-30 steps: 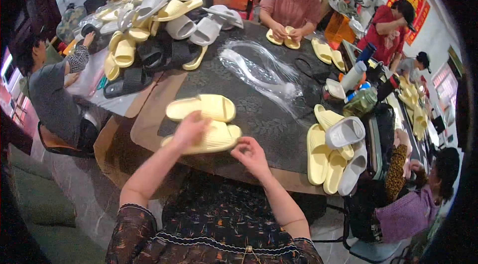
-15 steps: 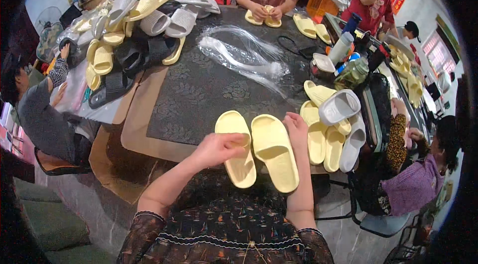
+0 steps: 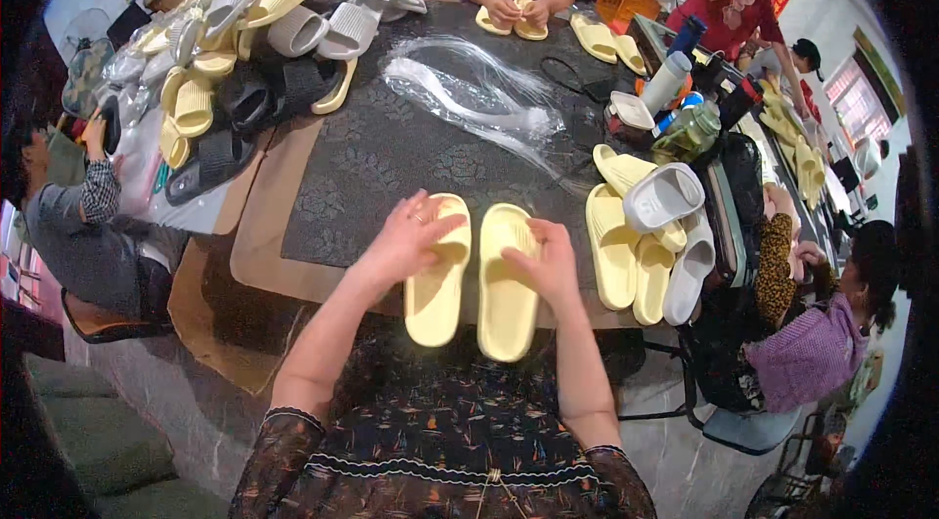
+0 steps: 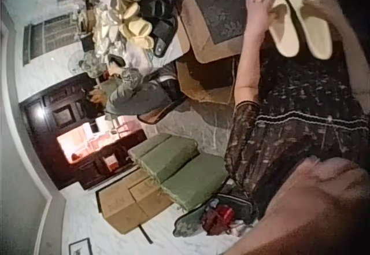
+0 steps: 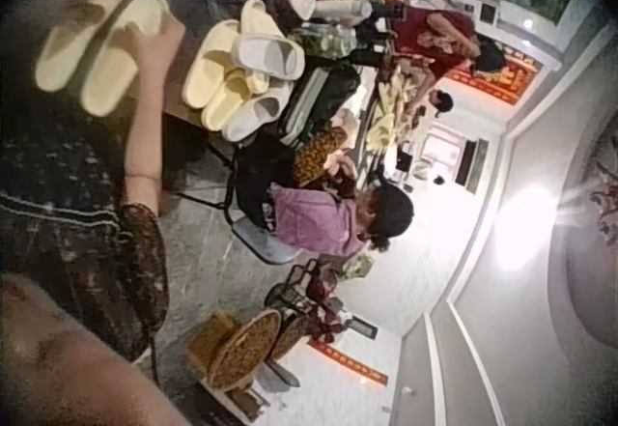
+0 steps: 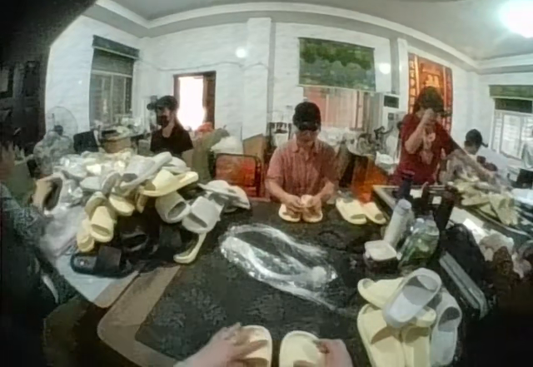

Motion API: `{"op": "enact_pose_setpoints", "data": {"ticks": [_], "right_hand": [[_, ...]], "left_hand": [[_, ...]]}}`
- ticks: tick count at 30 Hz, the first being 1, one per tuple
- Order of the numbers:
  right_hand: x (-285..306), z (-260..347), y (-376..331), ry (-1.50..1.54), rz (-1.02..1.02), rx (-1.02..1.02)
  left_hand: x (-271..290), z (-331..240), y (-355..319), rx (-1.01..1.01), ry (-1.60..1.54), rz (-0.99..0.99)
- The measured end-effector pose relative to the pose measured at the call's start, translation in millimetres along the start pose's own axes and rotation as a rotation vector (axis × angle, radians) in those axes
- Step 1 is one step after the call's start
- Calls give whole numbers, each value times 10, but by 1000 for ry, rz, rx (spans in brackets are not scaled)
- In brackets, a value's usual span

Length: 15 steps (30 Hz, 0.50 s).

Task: The person pairs slide sandals together by threading plastic fasteners through each pair and securing them by hand.

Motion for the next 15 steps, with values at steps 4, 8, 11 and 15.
{"op": "enact_pose_setpoints", "data": {"ticks": [4, 8, 11, 15], "right_hand": [[-400, 301, 106, -44, -87, 148], [-438, 187, 175, -88, -153, 200], [-628, 506, 100, 34, -92, 323], [-501, -30, 147, -64, -242, 373]], "left_hand": [[674, -192, -113, 3, -330, -251], [1728, -889, -271, -345, -755, -456], [2263, -1381, -590, -590, -833, -410], [2138, -1308, -420, -647, -1054, -310]]}}
Point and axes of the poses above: each hand's wrist, its own y-axis towards the middle knuckle, its own x-axis out of the back of the hand, z = x × y, the point moved 1 cm from there along y, towards the middle knuckle, and after that the axes turned 1 degree about -z, right-handed, at the moved point
